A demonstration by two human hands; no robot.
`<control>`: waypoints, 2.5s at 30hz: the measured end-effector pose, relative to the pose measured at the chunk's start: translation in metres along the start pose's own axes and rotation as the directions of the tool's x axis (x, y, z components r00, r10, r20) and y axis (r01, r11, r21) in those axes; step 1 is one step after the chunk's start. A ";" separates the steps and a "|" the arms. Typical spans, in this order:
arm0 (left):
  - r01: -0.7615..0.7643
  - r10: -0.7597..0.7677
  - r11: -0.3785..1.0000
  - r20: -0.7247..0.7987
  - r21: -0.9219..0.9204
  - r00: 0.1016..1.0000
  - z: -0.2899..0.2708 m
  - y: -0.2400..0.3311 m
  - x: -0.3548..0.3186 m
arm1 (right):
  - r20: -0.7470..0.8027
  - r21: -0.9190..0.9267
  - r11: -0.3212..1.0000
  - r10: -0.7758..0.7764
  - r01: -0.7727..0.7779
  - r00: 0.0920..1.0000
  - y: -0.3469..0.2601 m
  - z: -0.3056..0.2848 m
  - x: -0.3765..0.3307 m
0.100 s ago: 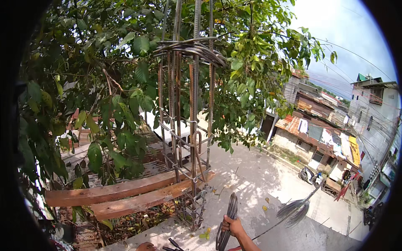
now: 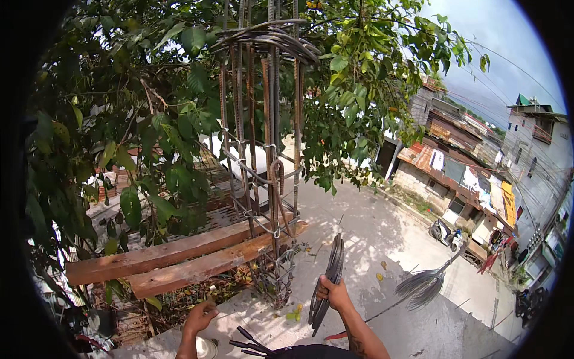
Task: The person assembles a rebar cage by hand, positioning and tying horizontal rebar rings to vertical bars using wire ties. The person repeatedly wraps and twists wire to secure the cage structure.
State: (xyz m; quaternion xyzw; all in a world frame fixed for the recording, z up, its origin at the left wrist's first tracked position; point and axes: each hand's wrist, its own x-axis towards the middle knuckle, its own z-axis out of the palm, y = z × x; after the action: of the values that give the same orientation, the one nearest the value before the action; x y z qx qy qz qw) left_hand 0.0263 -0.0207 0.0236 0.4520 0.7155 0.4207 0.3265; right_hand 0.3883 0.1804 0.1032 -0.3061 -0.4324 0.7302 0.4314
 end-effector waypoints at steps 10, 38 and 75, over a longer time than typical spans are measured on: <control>-0.249 0.264 0.925 0.015 -0.288 0.964 0.038 0.130 0.007 | 0.138 -0.130 0.989 -0.054 0.073 0.989 -0.062 -0.015 0.008; -0.244 0.432 0.857 -0.374 0.453 0.821 0.215 0.308 0.299 | -0.226 -0.095 0.991 0.067 -0.091 0.972 -0.021 -0.109 0.063; -0.352 0.237 0.864 -0.325 -0.360 0.915 0.198 0.321 0.246 | 0.140 -0.497 0.815 -0.265 0.299 0.954 -0.117 -0.034 0.169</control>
State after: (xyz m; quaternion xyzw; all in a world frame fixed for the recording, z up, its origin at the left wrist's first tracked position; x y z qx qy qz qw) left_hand 0.2208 0.3431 0.2046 0.4163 0.5701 0.6646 0.2448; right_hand 0.3847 0.3741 0.1807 -0.3186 -0.6650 0.5261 0.4236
